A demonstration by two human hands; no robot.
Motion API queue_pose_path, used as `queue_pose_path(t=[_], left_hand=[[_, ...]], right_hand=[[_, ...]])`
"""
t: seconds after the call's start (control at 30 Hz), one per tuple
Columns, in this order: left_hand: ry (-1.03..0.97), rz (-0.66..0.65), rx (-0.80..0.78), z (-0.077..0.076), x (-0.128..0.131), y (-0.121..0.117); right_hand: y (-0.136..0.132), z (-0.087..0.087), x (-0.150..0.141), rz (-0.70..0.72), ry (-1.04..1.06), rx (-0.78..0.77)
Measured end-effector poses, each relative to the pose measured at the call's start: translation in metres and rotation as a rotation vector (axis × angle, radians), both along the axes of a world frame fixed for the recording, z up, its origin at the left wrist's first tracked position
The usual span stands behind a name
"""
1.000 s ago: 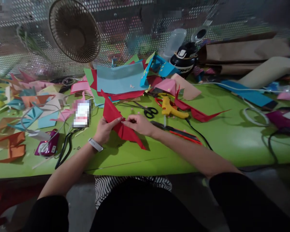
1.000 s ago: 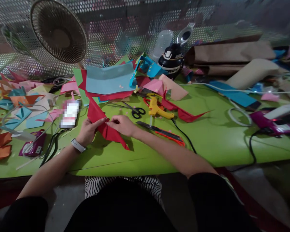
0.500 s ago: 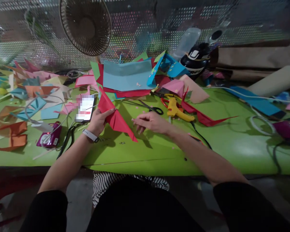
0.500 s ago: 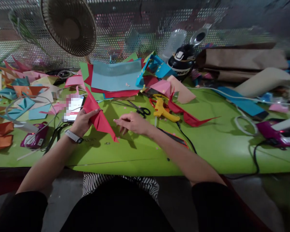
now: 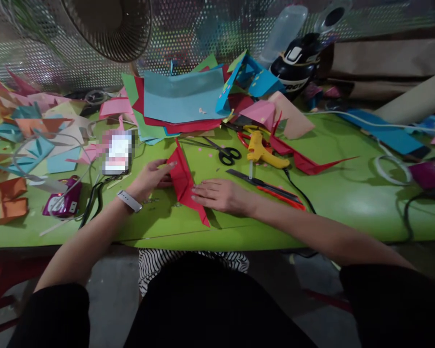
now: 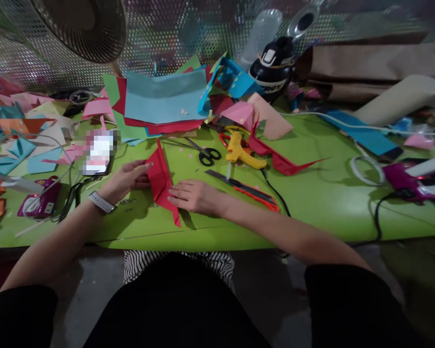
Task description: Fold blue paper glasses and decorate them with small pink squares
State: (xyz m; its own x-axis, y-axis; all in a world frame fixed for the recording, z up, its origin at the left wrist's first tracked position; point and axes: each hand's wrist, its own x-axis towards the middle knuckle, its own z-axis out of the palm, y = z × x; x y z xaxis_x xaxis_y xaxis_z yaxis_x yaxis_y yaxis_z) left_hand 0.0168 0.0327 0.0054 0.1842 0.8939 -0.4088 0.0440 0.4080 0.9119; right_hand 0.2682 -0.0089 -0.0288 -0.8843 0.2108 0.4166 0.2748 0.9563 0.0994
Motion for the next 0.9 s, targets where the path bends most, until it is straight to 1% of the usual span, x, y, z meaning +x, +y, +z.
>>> queue_pose_path(t=[0.03, 0.07, 0.13, 0.17, 0.2, 0.23, 0.3, 0.33, 0.4, 0.5, 0.57, 0.6, 0.67, 0.73, 0.77, 0.83, 0.9], left_hand=[[0.094, -0.02, 0.031, 0.003, -0.006, 0.001], [0.224, -0.044, 0.119, 0.005, -0.012, 0.001], [0.527, -0.067, 0.491, 0.007, -0.022, -0.003], [0.648, -0.135, 0.668, 0.005, -0.024, -0.006], [0.725, -0.238, 0.813, 0.003, -0.026, -0.01], [0.761, -0.367, 0.918, -0.001, -0.026, -0.013], [0.77, -0.606, 1.026, -0.01, -0.023, -0.019], [0.772, -0.69, 1.05, -0.014, -0.022, -0.021], [0.798, -0.783, 1.082, -0.018, -0.019, -0.02], [0.83, -0.823, 1.109, -0.019, -0.018, -0.012], [0.804, -0.842, 1.103, -0.018, -0.018, -0.008], [0.795, -0.844, 1.094, -0.018, -0.018, -0.007], [0.82, -0.82, 1.086, -0.019, -0.017, -0.009], [0.905, -0.752, 1.1, -0.019, -0.016, -0.016], [0.95, -0.718, 1.112, -0.018, -0.016, -0.02], [1.019, -0.686, 1.13, -0.014, -0.015, -0.028], [1.066, -0.689, 1.126, -0.009, -0.015, -0.034]], right_hand=[[0.001, -0.001, 0.001, -0.002, -0.004, -0.018], [0.001, -0.003, 0.003, -0.008, -0.002, -0.036], [0.001, -0.004, 0.004, -0.024, 0.006, -0.061], [0.0, -0.005, 0.005, -0.031, 0.008, -0.07], [0.0, -0.005, 0.005, -0.034, 0.01, -0.077], [-0.001, -0.005, 0.005, -0.034, 0.01, -0.088], [-0.001, -0.005, 0.006, -0.032, 0.016, -0.123], [0.0, -0.005, 0.007, -0.026, 0.021, -0.149], [0.004, -0.005, 0.01, -0.001, 0.027, -0.22], [0.019, -0.005, 0.017, 0.033, 0.018, -0.365], [0.03, -0.003, 0.024, 0.008, 0.017, -0.456], [0.034, 0.0, 0.027, -0.026, 0.027, -0.49], [0.037, 0.01, 0.033, -0.14, 0.088, -0.517], [0.031, 0.023, 0.035, -0.257, 0.185, -0.502], [0.025, 0.029, 0.033, -0.293, 0.222, -0.489], [0.011, 0.035, 0.023, -0.284, 0.213, -0.458], [0.0, 0.033, 0.008, -0.241, 0.104, -0.398]])
